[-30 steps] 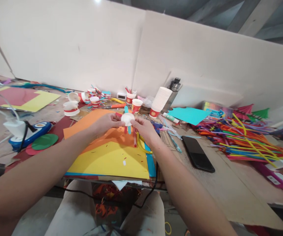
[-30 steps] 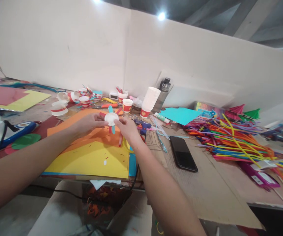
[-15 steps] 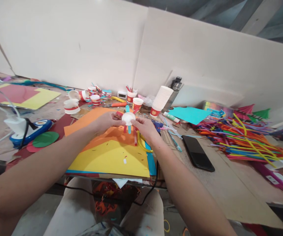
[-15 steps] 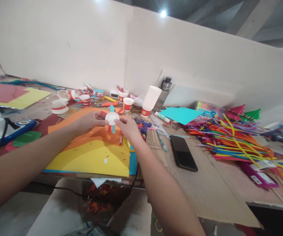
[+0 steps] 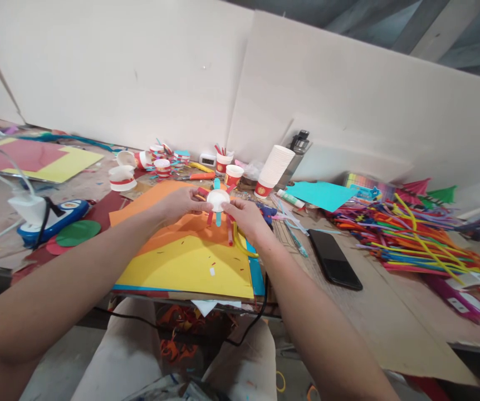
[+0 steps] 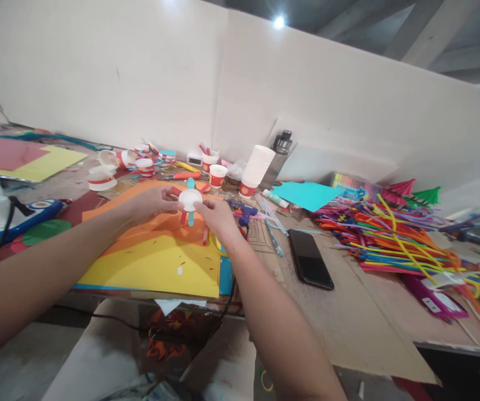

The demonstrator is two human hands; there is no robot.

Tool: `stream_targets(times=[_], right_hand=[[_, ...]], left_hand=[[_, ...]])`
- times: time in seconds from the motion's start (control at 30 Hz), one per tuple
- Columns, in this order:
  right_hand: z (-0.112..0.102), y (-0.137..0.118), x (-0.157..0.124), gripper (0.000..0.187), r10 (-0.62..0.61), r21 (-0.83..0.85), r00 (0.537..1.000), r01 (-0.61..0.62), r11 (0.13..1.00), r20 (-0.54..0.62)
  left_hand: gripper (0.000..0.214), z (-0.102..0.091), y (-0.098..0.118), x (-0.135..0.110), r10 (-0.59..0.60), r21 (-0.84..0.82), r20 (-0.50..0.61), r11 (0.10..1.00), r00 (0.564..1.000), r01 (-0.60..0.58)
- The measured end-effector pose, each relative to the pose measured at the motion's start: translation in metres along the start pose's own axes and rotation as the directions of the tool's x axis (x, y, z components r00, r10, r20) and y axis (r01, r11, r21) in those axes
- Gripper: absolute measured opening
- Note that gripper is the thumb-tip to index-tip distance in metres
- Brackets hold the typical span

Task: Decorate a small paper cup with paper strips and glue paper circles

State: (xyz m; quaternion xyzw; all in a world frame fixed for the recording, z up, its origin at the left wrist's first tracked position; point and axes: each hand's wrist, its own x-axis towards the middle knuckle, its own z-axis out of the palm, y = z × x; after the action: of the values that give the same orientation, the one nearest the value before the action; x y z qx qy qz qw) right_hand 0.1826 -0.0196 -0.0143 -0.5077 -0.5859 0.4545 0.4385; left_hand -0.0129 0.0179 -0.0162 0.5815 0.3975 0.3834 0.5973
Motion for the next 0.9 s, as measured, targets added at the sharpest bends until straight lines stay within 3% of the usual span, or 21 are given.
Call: stream_targets(times=[0.2, 0.6, 0.9], right_hand=[[0.003, -0.004, -0.001, 0.028, 0.052, 0.24, 0.995, -0.03, 0.97, -0.088], [0.009, -0.001, -0.004, 0.03, 0.068, 0.123, 0.991, -0.053, 0.991, -0.115], [0.01, -0.001, -0.005, 0.03, 0.108, 0.17, 0.992, -0.095, 0.981, -0.067]], left_hand=[[0.051, 0.007, 0.002, -0.007, -0.03, -0.033, 0.075, 0.999, 0.997, 0.033], [0.054, 0.008, 0.005, -0.008, -0.035, -0.021, 0.05, 0.999, 0.998, 0.036], [0.053, 0.008, 0.006, -0.008, -0.095, 0.017, 0.037, 0.995, 0.995, 0.094]])
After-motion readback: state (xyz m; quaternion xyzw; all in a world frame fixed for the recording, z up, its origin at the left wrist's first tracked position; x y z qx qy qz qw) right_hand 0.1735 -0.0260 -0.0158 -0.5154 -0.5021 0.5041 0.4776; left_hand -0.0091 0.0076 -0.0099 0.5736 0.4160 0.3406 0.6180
